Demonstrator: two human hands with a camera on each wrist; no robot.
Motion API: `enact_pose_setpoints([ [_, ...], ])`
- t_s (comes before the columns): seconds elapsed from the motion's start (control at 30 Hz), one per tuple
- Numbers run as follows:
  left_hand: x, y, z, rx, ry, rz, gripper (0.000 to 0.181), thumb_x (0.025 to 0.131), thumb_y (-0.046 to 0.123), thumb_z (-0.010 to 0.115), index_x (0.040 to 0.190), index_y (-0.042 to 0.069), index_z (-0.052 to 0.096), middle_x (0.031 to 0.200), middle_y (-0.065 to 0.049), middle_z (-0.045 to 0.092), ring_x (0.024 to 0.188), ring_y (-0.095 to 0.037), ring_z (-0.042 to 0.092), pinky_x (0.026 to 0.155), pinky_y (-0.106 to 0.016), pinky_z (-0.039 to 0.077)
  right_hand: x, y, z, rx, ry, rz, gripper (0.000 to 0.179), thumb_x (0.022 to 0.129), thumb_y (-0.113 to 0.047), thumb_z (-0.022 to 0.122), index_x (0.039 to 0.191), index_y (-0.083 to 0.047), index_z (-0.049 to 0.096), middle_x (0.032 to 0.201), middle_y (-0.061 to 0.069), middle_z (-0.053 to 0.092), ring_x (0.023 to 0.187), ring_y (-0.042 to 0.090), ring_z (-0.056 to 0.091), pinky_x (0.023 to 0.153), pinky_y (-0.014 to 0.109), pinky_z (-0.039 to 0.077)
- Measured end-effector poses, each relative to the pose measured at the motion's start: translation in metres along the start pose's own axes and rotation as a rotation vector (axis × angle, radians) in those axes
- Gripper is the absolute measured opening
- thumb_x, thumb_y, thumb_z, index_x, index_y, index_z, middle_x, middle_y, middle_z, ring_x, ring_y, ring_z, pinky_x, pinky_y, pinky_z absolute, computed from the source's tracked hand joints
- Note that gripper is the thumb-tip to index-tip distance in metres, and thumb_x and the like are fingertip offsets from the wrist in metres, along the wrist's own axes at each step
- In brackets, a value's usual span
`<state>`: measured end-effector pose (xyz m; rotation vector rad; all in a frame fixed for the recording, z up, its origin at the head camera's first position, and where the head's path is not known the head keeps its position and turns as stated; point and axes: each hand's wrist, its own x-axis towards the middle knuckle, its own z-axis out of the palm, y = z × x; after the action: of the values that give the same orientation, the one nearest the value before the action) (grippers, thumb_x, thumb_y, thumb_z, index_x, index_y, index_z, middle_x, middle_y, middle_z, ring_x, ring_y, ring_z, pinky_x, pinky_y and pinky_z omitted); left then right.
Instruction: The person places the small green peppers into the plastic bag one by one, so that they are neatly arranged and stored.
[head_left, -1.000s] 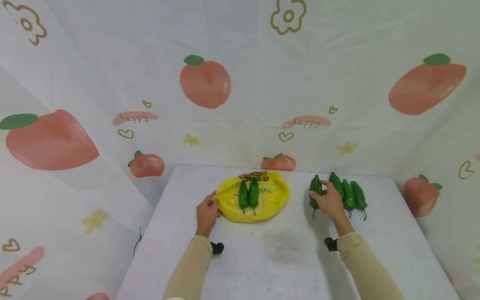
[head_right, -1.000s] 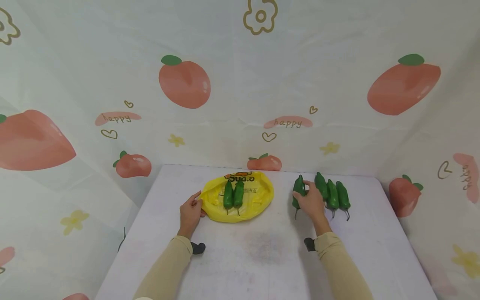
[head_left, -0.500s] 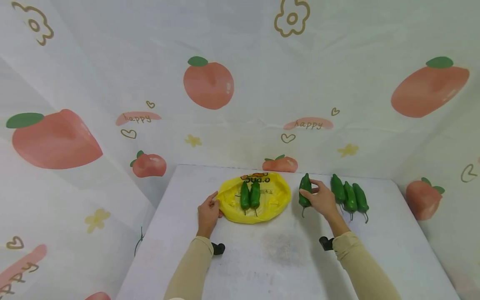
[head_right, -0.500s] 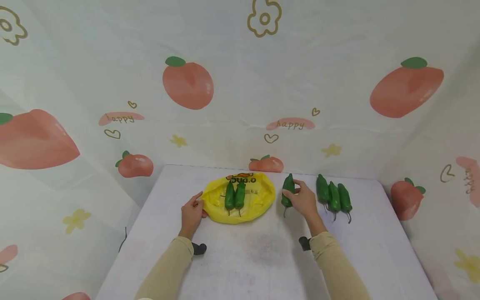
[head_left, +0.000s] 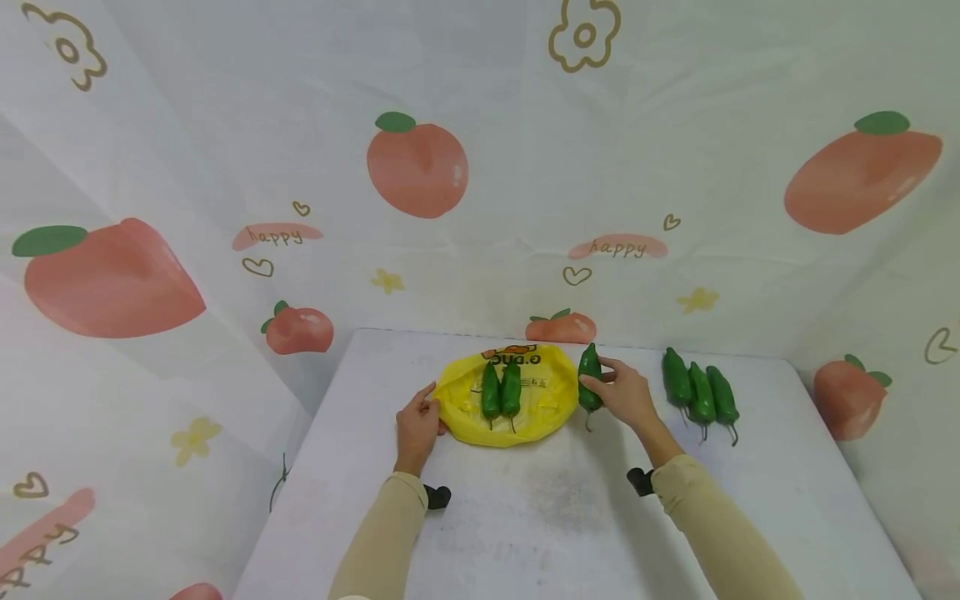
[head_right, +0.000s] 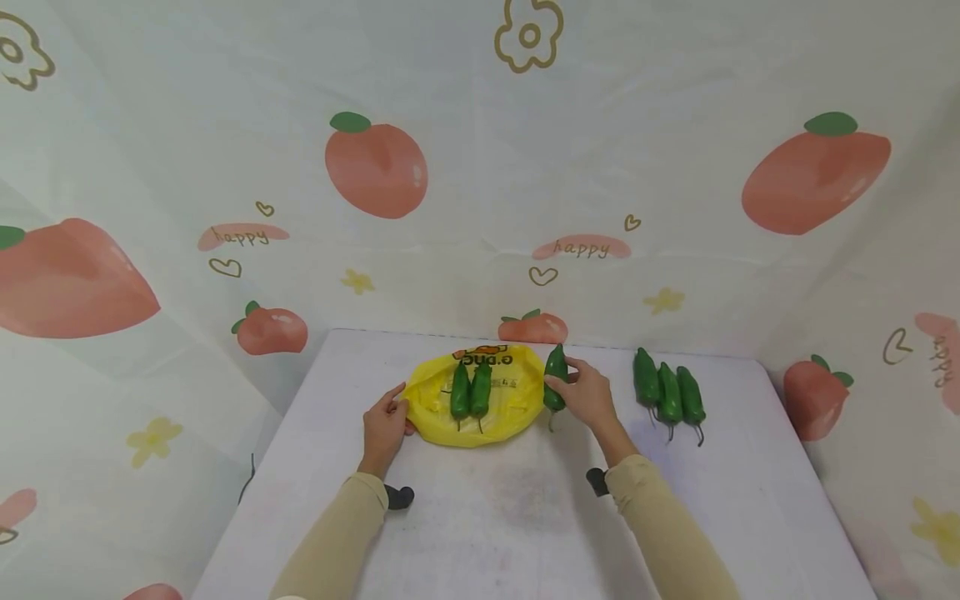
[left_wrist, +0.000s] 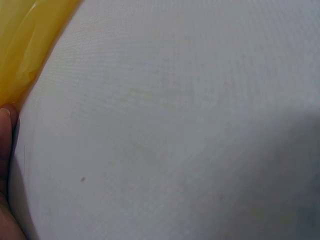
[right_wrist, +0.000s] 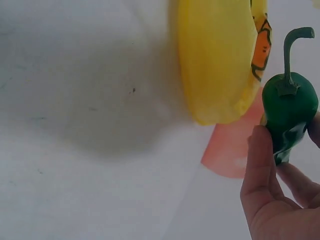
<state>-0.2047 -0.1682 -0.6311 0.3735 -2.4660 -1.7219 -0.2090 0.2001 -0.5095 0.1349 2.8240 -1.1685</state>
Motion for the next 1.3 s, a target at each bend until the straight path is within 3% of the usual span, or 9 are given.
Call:
enact_pose_setpoints([
  [0.27, -0.001, 0.002, -0.001, 0.004, 0.007, -0.014, 0.041, 0.101, 0.022, 0.058, 0.141, 0.026, 0.062, 0.089, -0.010, 0.068, 0.055, -0.018, 0.064, 0.056, -0.025, 0.059, 0.007, -0.011, 0.011, 0.017, -0.018, -0.039, 0.067, 0.095, -0.038, 0.070, 0.150, -0.005, 0.050, 0.118, 0.027, 0.069, 0.084, 0.027, 0.072, 0.070, 0.033, 0.063],
  [0.73, -0.003, 0.002, -0.001, 0.016, 0.014, -0.010, 0.042, 0.100, 0.024, 0.056, 0.142, 0.027, 0.062, 0.088, -0.009, 0.069, 0.054, -0.019, 0.063, 0.057, -0.026, 0.059, 0.014, -0.024, 0.032, 0.054, -0.036, -0.081, 0.067, 0.092, -0.040, 0.074, 0.146, -0.005, 0.054, 0.118, 0.025, 0.071, 0.090, 0.029, 0.072, 0.072, 0.034, 0.064],
  [1.03, 0.001, 0.002, 0.001, 0.023, 0.004, 0.024, 0.043, 0.101, 0.024, 0.056, 0.143, 0.028, 0.061, 0.085, -0.008, 0.069, 0.055, -0.017, 0.064, 0.057, -0.026, 0.059, 0.017, -0.038, 0.048, 0.092, -0.049, -0.043, 0.067, 0.095, -0.039, 0.071, 0.148, -0.002, 0.051, 0.127, 0.027, 0.068, 0.107, 0.037, 0.071, 0.089, 0.044, 0.063],
  [1.3, -0.001, 0.002, -0.002, 0.018, 0.005, 0.023, 0.042, 0.101, 0.022, 0.056, 0.142, 0.027, 0.061, 0.092, -0.010, 0.071, 0.055, -0.019, 0.064, 0.056, -0.027, 0.059, 0.019, -0.047, 0.066, 0.045, -0.067, -0.040, 0.063, 0.096, -0.036, 0.069, 0.146, -0.002, 0.053, 0.128, 0.024, 0.068, 0.109, 0.034, 0.070, 0.091, 0.044, 0.062],
])
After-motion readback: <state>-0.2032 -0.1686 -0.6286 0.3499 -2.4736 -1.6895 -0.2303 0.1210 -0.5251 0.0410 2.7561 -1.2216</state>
